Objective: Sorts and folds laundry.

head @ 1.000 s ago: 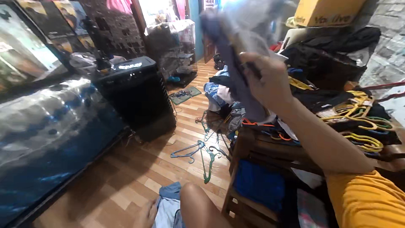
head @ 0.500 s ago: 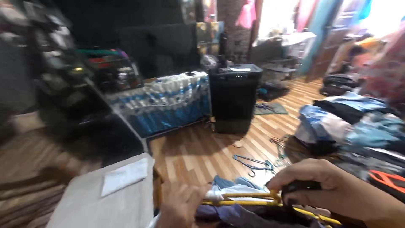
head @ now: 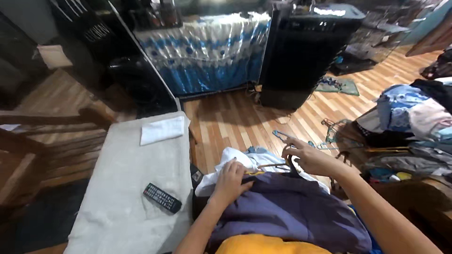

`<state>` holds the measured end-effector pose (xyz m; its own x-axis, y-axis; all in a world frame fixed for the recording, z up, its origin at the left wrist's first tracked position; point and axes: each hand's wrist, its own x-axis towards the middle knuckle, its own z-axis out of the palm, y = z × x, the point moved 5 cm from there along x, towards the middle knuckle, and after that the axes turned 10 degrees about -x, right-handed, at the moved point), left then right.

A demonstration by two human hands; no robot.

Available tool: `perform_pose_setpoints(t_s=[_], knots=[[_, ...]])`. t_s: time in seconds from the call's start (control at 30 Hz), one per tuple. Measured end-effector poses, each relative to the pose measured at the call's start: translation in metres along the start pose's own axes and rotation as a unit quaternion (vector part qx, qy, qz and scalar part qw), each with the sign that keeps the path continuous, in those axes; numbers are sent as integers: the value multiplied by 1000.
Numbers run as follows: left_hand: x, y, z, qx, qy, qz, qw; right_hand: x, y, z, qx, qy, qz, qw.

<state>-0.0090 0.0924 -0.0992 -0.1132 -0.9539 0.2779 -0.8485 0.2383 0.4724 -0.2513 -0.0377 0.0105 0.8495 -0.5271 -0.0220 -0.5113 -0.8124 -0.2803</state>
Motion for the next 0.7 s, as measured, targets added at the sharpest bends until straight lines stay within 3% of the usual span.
perform_pose_setpoints(t_s=[0.1, 0.17, 0.4, 0.5, 0.6, 0.7], knots=[[10, 9, 0, 20, -24, -19, 999, -6, -5, 20, -167, 90, 11, 982], [11, 12, -1, 25, 0, 2, 1000, -15, -7, 27, -216, 166, -10, 962], [-8, 18, -8, 3, 130, 126, 984, -49, -6, 24, -195, 357, -9, 913], [-12, 13, -38, 9, 218, 108, 970, -65, 9, 21, -217, 390, -3, 895], [-29, -12, -88, 38, 285, 39, 957, -92, 33, 6, -208, 415, 68, 883], [-56, -40, -100, 48, 223, 24, 973, -114, 29, -29, -158, 437, 184, 866]])
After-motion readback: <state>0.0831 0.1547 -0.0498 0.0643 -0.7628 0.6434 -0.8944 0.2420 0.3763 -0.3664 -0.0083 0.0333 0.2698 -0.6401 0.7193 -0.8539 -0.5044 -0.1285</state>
